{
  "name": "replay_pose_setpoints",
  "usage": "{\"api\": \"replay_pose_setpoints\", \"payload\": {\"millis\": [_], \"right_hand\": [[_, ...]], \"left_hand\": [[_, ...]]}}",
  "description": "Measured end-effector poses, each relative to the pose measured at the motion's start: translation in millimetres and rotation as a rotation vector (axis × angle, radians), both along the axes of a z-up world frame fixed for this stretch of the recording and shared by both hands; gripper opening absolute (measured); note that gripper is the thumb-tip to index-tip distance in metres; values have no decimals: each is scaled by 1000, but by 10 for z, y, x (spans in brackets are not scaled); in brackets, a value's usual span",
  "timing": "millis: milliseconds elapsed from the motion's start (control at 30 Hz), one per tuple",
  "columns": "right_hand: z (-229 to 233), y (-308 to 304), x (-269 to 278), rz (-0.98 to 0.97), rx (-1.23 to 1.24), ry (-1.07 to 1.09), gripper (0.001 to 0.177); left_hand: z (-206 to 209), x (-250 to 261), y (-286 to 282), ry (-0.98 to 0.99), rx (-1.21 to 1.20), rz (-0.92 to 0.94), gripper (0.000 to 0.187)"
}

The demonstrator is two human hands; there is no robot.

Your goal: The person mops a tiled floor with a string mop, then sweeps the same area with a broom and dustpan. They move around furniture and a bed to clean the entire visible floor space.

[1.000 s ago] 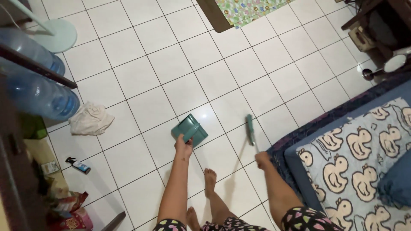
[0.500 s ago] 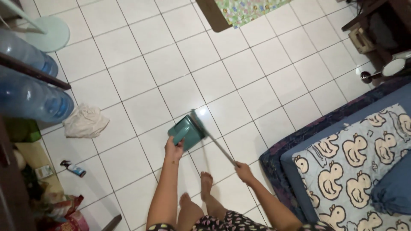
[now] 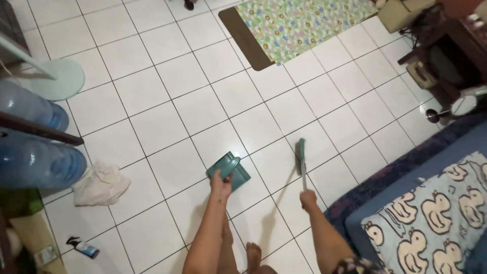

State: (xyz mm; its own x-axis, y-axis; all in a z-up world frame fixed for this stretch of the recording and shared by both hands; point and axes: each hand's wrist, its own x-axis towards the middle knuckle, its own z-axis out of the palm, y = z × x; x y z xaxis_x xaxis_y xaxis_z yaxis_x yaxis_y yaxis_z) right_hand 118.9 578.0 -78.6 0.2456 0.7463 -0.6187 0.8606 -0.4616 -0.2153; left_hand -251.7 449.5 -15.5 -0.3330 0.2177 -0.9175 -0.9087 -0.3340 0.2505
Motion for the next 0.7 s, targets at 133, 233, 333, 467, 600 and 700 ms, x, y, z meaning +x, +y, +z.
{"api": "replay_pose_setpoints", "payload": {"millis": [133, 233, 333, 467, 600, 700], "right_hand": [[-220, 486, -897, -91, 16, 183, 44], [-371, 538, -1538, 81, -36, 212, 48], [228, 218, -1981, 233, -84, 245, 51], [1198, -207, -2133, 265, -197, 321, 51], [1341, -379, -1728, 306, -140, 318, 48], [1717, -507, -1556, 243, -111, 321, 48]], "left_hand": [[79, -336, 542, 21, 42, -24, 47], [160, -581, 873, 18, 45, -23, 51], [92, -622, 1127, 12, 45, -72, 44], [-352, -607, 1253, 41, 44, -171, 35], [-247, -681, 1205, 11, 52, -213, 31], [-258, -664, 1074, 7, 41, -231, 33]]}}
